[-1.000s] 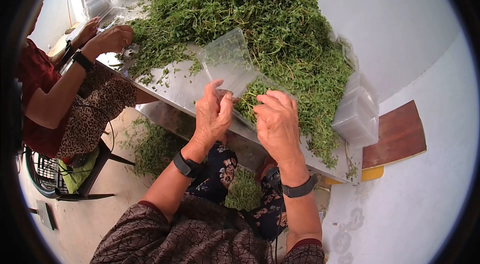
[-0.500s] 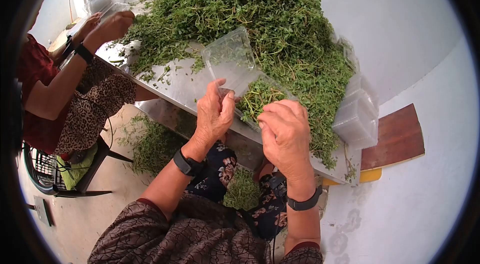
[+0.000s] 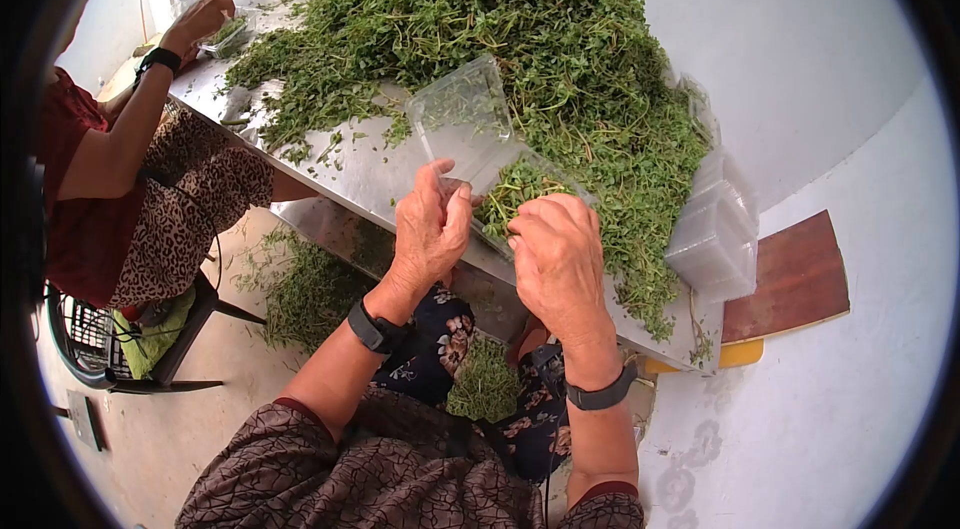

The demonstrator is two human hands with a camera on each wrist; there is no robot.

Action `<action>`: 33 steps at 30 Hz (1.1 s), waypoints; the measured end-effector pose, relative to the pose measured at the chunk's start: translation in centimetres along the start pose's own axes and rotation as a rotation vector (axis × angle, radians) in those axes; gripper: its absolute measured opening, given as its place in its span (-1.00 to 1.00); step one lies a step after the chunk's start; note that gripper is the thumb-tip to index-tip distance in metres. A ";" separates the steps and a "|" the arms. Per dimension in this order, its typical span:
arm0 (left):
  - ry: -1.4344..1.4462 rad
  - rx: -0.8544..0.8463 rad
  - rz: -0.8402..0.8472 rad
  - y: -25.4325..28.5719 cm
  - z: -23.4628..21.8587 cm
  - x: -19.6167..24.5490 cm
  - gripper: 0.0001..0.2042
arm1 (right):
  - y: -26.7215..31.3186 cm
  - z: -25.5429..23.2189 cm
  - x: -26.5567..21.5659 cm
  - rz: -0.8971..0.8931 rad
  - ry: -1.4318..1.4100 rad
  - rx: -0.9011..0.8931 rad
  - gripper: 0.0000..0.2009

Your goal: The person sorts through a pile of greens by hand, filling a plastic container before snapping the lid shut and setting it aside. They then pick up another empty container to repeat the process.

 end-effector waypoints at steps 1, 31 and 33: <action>0.002 -0.008 -0.011 0.0 0.1 -0.1 -0.69 | -0.1 0.0 -0.1 0.000 0.000 -0.001 -0.87; -0.020 0.002 0.021 0.1 0.1 0.2 -0.71 | 0.6 0.3 2.4 0.116 -0.171 0.098 -0.89; -0.003 0.019 0.041 0.1 -0.1 0.4 -0.71 | 0.7 0.5 2.7 0.136 -0.179 0.094 -0.89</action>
Point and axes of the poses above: each hand's wrist, its own y-axis away from the middle knuckle, its own z-axis out of the palm, x = y × z, the point moved 10 cm from there along -y, towards the middle knuckle, and after that the axes turned 14 degrees about x, right-handed, at the moved point
